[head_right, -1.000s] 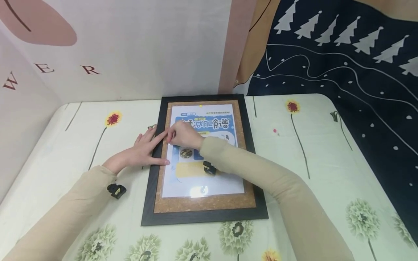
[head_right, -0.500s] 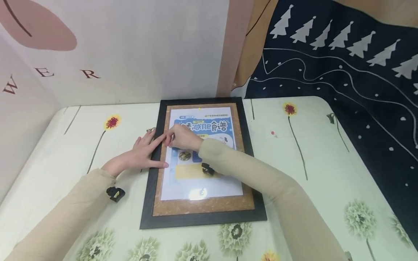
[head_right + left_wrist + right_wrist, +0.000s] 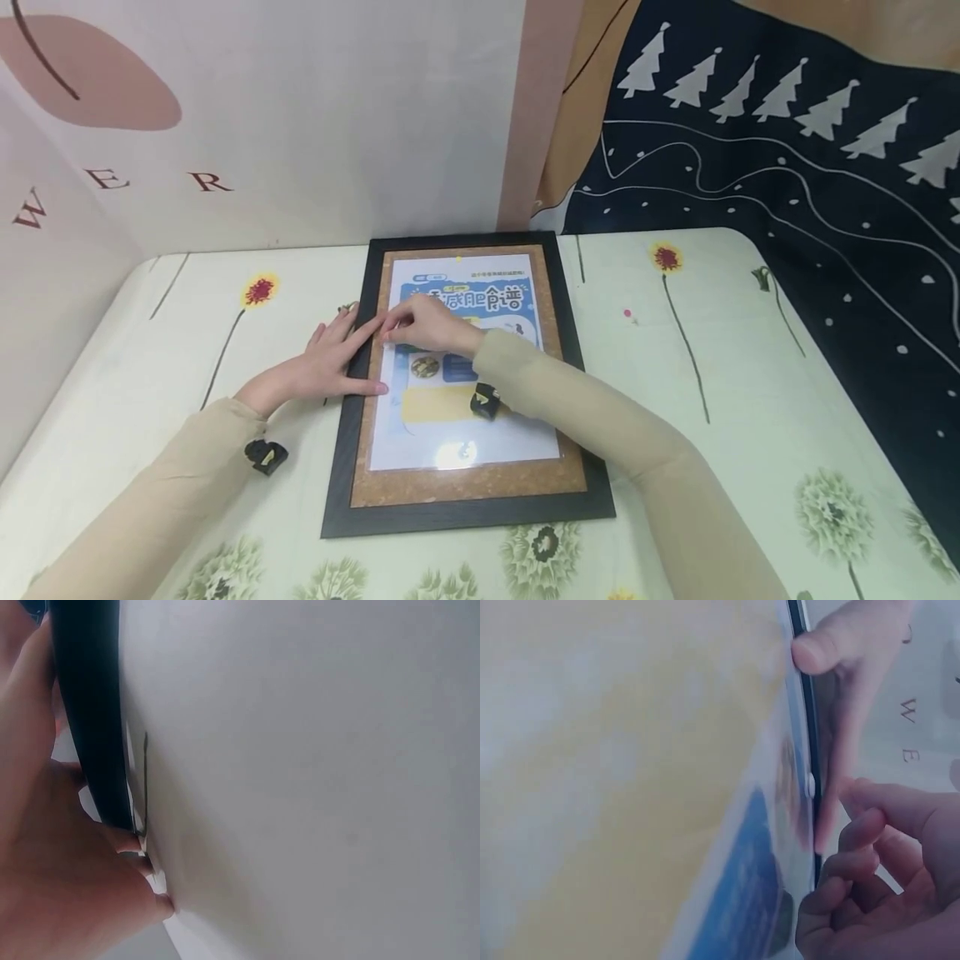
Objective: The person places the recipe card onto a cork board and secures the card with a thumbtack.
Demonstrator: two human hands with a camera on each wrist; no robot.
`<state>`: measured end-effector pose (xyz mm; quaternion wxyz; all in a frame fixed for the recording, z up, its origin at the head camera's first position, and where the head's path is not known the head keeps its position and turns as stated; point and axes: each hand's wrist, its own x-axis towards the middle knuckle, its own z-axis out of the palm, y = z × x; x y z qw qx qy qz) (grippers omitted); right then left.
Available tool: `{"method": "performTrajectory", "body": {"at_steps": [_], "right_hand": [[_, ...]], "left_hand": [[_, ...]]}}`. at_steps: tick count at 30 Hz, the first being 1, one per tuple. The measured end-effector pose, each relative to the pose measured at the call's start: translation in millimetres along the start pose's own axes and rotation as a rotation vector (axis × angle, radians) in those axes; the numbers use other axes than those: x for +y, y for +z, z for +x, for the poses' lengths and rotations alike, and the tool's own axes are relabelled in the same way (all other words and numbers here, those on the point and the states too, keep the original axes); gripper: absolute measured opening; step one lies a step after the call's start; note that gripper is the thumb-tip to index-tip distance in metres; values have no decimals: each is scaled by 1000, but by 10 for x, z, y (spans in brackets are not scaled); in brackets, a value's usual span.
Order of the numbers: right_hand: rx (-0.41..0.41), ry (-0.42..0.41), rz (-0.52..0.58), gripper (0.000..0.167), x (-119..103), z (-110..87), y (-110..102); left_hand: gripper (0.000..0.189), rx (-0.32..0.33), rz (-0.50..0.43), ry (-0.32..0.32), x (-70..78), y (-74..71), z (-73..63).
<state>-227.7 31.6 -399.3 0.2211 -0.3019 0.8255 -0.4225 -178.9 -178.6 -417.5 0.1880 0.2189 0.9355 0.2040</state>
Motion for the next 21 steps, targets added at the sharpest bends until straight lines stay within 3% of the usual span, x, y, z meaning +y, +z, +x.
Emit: {"method": "performTrajectory", "body": {"at_steps": [11,21], "right_hand": [[40,11,115,14,148,-262,-213],[14,73,73,17,362,-688,-481]], "left_hand": [[108,14,16,-26,52,4,11],[104,5,51,18,99,-36,-7]]}}
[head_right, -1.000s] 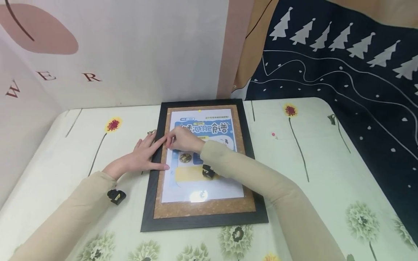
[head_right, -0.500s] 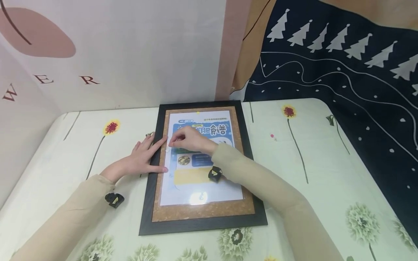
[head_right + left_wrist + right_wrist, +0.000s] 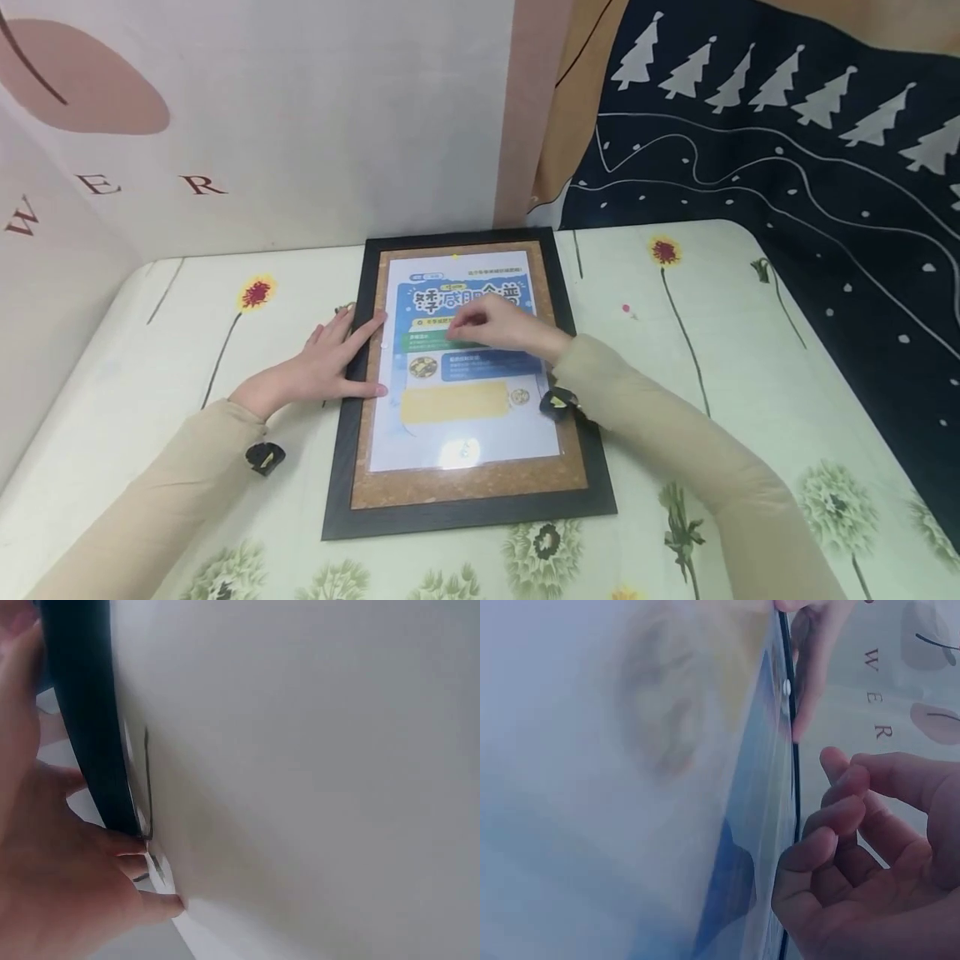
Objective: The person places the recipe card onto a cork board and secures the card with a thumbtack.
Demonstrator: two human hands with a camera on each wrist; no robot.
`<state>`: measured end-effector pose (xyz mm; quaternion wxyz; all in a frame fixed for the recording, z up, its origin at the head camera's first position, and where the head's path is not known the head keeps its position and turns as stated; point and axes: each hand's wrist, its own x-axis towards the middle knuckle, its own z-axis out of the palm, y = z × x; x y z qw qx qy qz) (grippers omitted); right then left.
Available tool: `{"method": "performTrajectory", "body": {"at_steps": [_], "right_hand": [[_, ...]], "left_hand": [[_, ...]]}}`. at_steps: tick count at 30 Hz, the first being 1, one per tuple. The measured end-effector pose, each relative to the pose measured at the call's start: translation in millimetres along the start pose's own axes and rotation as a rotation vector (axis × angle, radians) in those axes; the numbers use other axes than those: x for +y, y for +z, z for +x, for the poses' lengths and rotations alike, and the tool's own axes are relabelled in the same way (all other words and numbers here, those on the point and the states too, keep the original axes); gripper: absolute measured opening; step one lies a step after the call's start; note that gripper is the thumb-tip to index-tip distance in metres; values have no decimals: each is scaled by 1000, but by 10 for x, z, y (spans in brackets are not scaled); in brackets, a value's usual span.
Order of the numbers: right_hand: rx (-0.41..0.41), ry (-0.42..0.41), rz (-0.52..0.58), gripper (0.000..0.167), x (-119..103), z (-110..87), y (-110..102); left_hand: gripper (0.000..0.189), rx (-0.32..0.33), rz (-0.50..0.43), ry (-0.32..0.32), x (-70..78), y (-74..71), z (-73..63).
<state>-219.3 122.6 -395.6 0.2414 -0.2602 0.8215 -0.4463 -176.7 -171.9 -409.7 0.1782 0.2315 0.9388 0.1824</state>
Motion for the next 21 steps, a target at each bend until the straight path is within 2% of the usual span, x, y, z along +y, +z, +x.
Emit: {"method": "performTrajectory", "body": {"at_steps": [5,10,16,21], "right_hand": [[-24,8,16,19,87,-212,-155],[-18,-4,-10,19,178,-373,-302],[-4,46,-19,22,227,-538,-495],[15,88,-23,23,247,-672,-650]], "left_hand": [[103,20,40,27,-29,-16,-14],[103,46,83,76,-52,-37,30],[102,38,121,114,-51,-95,107],[101,42,142,111,-53,-137,142]]}}
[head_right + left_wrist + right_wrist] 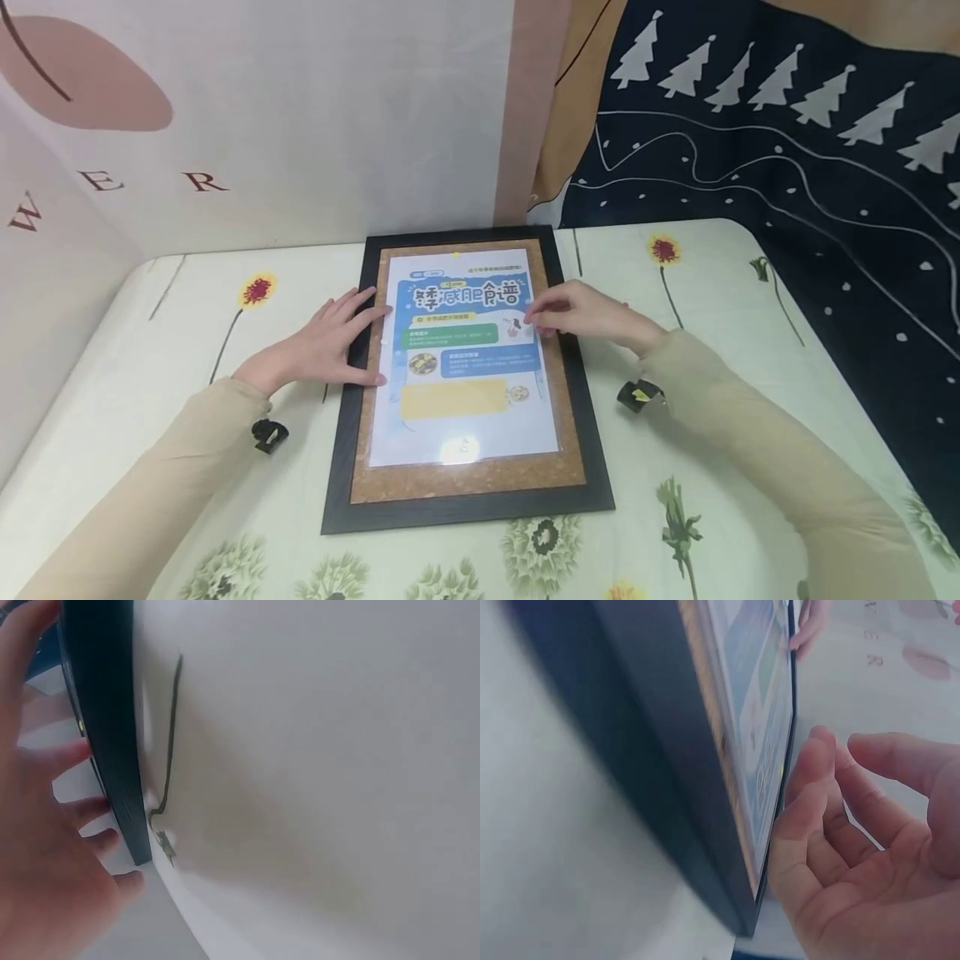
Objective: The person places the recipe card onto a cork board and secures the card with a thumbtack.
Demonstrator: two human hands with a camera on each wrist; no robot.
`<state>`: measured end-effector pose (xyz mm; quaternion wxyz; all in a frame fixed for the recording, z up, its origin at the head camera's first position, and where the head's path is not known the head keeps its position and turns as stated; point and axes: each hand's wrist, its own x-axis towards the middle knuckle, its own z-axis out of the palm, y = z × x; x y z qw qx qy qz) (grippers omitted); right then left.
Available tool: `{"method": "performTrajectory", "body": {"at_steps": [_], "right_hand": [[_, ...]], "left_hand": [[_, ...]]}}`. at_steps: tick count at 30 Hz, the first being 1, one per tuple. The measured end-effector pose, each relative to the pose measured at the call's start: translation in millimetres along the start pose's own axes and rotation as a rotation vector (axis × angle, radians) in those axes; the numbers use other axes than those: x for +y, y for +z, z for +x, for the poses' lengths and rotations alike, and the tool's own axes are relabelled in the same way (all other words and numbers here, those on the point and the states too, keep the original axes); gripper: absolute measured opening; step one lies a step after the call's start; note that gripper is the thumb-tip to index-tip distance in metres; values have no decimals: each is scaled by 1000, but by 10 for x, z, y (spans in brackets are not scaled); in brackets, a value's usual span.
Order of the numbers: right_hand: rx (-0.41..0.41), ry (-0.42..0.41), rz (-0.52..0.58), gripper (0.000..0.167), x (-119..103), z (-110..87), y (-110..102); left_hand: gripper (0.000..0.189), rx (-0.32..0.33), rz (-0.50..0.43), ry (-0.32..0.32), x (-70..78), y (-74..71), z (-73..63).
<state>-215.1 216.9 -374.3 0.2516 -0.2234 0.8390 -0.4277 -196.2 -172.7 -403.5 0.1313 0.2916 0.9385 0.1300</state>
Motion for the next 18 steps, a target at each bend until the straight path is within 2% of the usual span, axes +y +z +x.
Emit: {"method": "performTrajectory", "body": {"at_steps": [8,18], "right_hand": [[45,68,-56,23,91,-172,-172],[96,118,-116,26,174,-314,-335]], "left_hand": [[105,-5,22,-18,-31,-17,110],[108,-11,-11,-12,-45,34,111]]}}
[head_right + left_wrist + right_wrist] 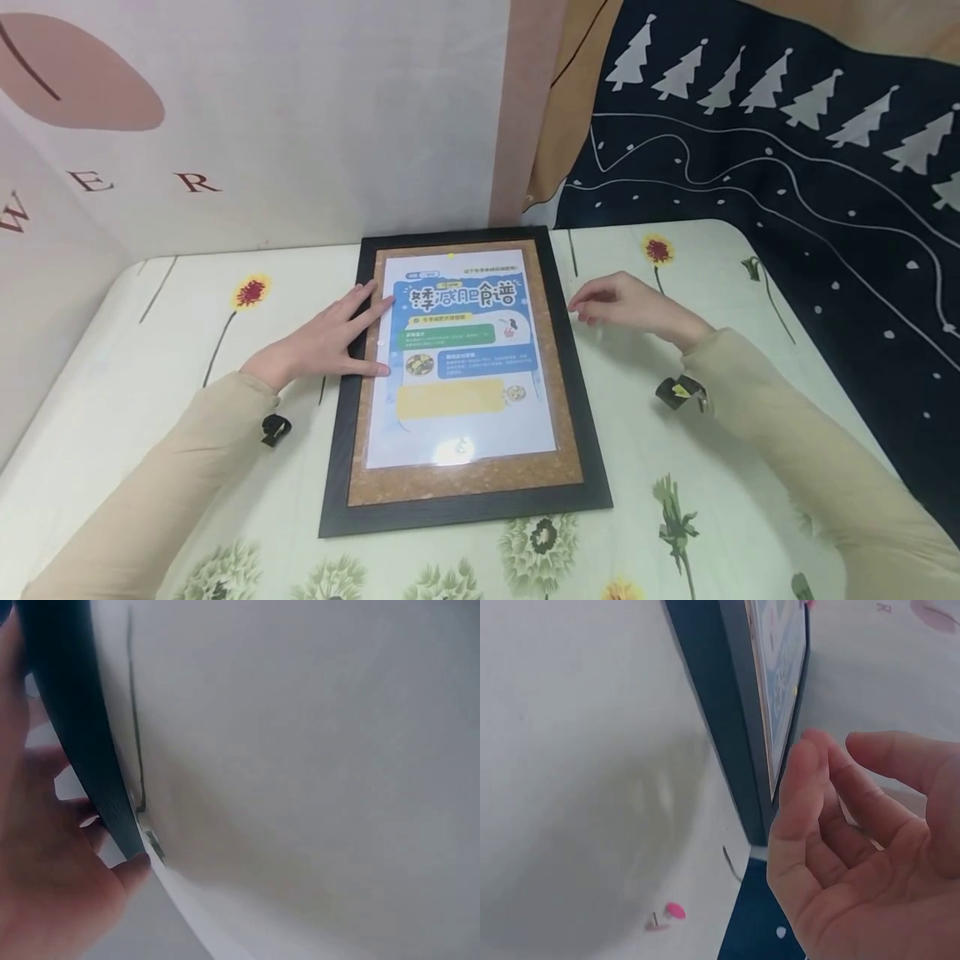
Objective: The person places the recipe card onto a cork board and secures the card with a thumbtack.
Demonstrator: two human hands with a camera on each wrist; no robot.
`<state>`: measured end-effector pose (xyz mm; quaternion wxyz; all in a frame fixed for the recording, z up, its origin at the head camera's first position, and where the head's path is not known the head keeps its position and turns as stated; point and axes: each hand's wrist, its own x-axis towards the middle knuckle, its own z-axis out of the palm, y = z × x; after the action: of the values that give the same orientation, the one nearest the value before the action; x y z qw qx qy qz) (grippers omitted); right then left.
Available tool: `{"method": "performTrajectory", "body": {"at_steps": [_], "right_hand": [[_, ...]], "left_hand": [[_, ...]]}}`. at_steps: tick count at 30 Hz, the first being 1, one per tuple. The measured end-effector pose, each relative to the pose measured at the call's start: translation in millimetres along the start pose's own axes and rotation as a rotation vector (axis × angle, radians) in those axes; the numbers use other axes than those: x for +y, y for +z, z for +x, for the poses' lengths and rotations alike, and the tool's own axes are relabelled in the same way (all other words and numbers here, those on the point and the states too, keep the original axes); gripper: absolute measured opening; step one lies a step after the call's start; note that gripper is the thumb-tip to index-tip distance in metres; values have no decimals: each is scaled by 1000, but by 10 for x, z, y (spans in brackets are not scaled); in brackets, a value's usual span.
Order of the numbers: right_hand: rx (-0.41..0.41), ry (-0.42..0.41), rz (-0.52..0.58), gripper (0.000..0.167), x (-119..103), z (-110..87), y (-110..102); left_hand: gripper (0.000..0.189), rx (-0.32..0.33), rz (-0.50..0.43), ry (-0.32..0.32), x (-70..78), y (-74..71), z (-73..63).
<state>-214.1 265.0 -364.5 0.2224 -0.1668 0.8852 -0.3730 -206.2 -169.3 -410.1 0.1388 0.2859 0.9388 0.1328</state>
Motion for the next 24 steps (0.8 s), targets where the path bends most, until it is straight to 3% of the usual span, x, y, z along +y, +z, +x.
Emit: {"method": "performTrajectory", "body": {"at_steps": [15,24], "right_hand": [[96,76,13,34,25,-18,-187],[132,156,-28,38,329,1,-272]], "left_hand": [[105,12,29,1,-1,5,-28],[105,14,36,6,8,20,-16]]}}
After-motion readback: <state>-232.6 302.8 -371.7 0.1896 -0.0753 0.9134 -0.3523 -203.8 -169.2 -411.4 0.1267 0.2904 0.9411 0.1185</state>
